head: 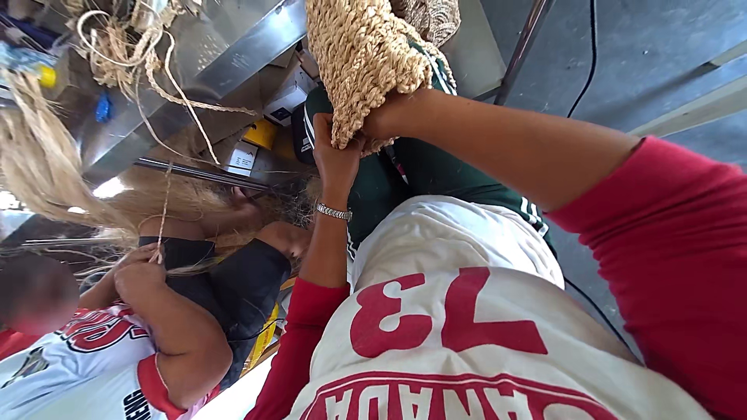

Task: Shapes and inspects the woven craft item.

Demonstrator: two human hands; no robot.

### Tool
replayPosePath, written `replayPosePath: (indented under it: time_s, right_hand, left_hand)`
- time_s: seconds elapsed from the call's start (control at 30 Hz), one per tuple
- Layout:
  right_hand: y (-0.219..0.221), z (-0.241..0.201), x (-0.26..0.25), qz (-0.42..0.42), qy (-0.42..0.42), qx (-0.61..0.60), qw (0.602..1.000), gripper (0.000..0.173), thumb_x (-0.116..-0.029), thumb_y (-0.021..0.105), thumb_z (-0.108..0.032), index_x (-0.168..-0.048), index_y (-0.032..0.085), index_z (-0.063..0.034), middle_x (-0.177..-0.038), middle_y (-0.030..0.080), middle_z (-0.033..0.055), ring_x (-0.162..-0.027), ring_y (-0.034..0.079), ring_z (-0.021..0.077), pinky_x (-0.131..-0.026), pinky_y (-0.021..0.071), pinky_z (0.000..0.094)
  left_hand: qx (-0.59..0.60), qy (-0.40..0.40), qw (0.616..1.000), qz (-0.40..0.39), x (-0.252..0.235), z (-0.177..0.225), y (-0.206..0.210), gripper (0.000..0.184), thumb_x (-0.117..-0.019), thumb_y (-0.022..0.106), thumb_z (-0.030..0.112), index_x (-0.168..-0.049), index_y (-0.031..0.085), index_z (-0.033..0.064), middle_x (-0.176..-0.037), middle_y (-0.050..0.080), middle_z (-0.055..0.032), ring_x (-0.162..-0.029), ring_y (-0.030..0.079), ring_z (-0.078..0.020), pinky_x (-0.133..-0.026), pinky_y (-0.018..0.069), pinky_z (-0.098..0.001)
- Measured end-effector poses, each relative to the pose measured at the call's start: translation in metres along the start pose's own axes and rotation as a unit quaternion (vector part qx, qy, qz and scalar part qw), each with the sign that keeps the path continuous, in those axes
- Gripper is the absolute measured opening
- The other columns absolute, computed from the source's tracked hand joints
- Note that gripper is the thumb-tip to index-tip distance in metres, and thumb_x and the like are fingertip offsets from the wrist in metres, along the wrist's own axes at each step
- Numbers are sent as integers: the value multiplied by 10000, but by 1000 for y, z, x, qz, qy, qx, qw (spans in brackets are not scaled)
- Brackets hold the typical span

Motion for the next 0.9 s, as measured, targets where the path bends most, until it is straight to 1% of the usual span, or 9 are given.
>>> replayPosePath:
  time_s: [0.17, 0.33, 0.43, 0.53, 0.67, 0.73, 0.8, 0.87, 0.9]
  right_hand:
    - [0, 2, 3, -6, 9, -21, 1000, 392, -1063, 465, -213, -1307, 609, 57, -1370, 574, 288, -1340, 506, 441, -1064, 382, 637]
    - [0, 0, 6, 72, -10, -21, 997, 367, -1057, 472, -194, -1278, 638, 49, -1338, 600, 292, -1313, 528, 453, -1050, 388, 644]
    - [5, -3, 7, 47, 0, -18, 999, 375, -1068, 464, -183, -1313, 607, 63, -1364, 578, 304, -1327, 515, 466, -1059, 394, 642]
    - [8, -4, 15, 104, 9, -13, 994, 351, -1064, 456, -160, -1268, 635, 63, -1307, 619, 301, -1268, 569, 472, -997, 442, 644]
    - [14, -20, 29, 61, 10, 33, 998, 279, -1030, 467, 21, -1258, 606, 102, -1335, 576, 304, -1277, 542, 489, -964, 482, 640]
    - [21, -29, 39, 146, -38, 49, 987, 289, -1002, 474, 38, -1241, 624, 103, -1374, 570, 276, -1325, 522, 440, -1060, 459, 557]
    - [18, -36, 65, 233, -142, 21, 962, 319, -975, 500, 62, -1266, 629, 88, -1401, 558, 269, -1364, 491, 431, -1158, 399, 502]
    - [10, -29, 99, 294, -222, -71, 927, 290, -985, 510, 37, -1205, 698, 27, -1321, 633, 197, -1283, 561, 357, -1116, 455, 427]
    - [9, -19, 113, 308, -220, -118, 918, 272, -1001, 510, -7, -1157, 733, -3, -1215, 691, 155, -1179, 629, 301, -1044, 510, 401]
  left_hand:
    - [-70, -2, 997, 43, 8, 16, 0, 539, -805, 815, 84, -1267, 548, 3, -1113, 701, -118, -1032, 687, -146, -920, 558, -333]
    - [-63, -3, 998, 31, 5, 12, 0, 545, -816, 789, 74, -1295, 538, 4, -1154, 681, -131, -1070, 672, -160, -946, 549, -350]
    - [-70, 3, 997, 20, 3, 11, 0, 535, -814, 785, 76, -1288, 548, -1, -1152, 688, -142, -1069, 680, -180, -943, 554, -373]
    - [-64, 1, 998, 5, 2, 9, -2, 544, -821, 793, 80, -1299, 544, 4, -1143, 691, -145, -1057, 687, -187, -941, 562, -383]
    - [-50, -45, 997, -36, 2, 8, -7, 592, -831, 735, 37, -1372, 497, 43, -1157, 713, -110, -1068, 690, -171, -947, 557, -400]
    - [-5, -59, 997, -48, 3, 1, -9, 611, -840, 709, 65, -1406, 479, 60, -1153, 719, -97, -1045, 696, -152, -920, 572, -385]
    - [78, -61, 994, -56, 4, -6, -11, 597, -873, 716, 78, -1416, 467, 51, -1186, 692, -118, -1026, 699, -169, -873, 600, -374]
    - [165, -70, 983, -51, 8, -11, -12, 556, -934, 708, 85, -1425, 450, 47, -1255, 627, -137, -1069, 680, -218, -863, 621, -412]
    - [193, -76, 977, -41, 10, -13, -13, 521, -968, 669, 92, -1435, 441, 54, -1282, 606, -141, -1104, 667, -237, -878, 619, -435]
Point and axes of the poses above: each hand's wrist, its own x-axis away from the middle knuckle, its own y-axis out of the palm, z = x × y, the point moved 8 cm from there along -x, towards the middle knuckle
